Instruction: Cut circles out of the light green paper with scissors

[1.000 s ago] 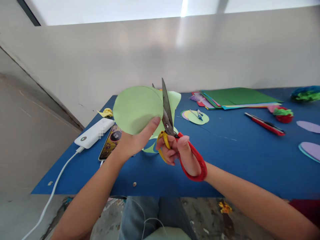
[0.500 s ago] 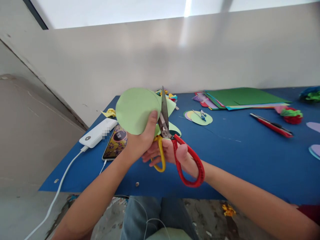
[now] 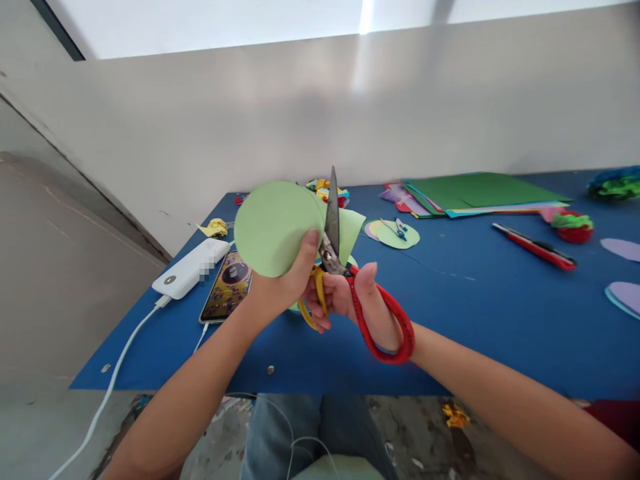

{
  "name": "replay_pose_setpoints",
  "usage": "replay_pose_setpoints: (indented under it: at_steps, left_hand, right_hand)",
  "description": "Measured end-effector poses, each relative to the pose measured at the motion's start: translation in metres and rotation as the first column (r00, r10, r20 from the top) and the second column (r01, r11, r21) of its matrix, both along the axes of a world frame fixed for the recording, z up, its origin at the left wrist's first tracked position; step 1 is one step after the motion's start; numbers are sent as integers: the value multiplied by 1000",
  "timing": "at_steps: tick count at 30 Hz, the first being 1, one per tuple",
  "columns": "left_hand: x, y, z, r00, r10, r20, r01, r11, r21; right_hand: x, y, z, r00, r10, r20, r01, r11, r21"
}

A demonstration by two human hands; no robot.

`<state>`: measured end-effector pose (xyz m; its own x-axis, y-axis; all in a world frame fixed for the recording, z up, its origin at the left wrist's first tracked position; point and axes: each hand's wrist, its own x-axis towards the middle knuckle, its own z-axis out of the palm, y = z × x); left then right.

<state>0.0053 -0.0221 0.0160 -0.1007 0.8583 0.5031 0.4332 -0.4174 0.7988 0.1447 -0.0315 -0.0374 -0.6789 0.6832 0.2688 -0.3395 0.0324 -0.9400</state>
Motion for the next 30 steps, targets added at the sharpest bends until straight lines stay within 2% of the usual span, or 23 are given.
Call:
replay_pose_setpoints:
  at_steps: [3,7,11,17,24,30]
  left_hand:
    - [1,-1,0,999,-42,-21,42,999,1]
    - [1,0,1,999,-26,-21,26,1000,5]
    - [0,0,1,999,-36,-7,36,999,-15]
    - [0,-2,2,992,-122,-10,122,992,-31]
    - [-1,-2,2,990,-139,-23,137,989,-55]
    - [-1,-2,3,983,-182,-14,181,983,-33]
  right_hand:
    - [-1,-1,0,1000,-10,-15,9,999,-44]
    - [-2,1,0,1000,-10,-23,8,996,-94]
    - [-3,2,1,1000,-18,-8,17,995,-98]
    - [-5,1,3,1000,-31,-3,30,991,-132]
    - [-5,-1,7,999,-37,-28,32,985,-170]
    - [-4,1,4,999,-53,-6,52,986,-157]
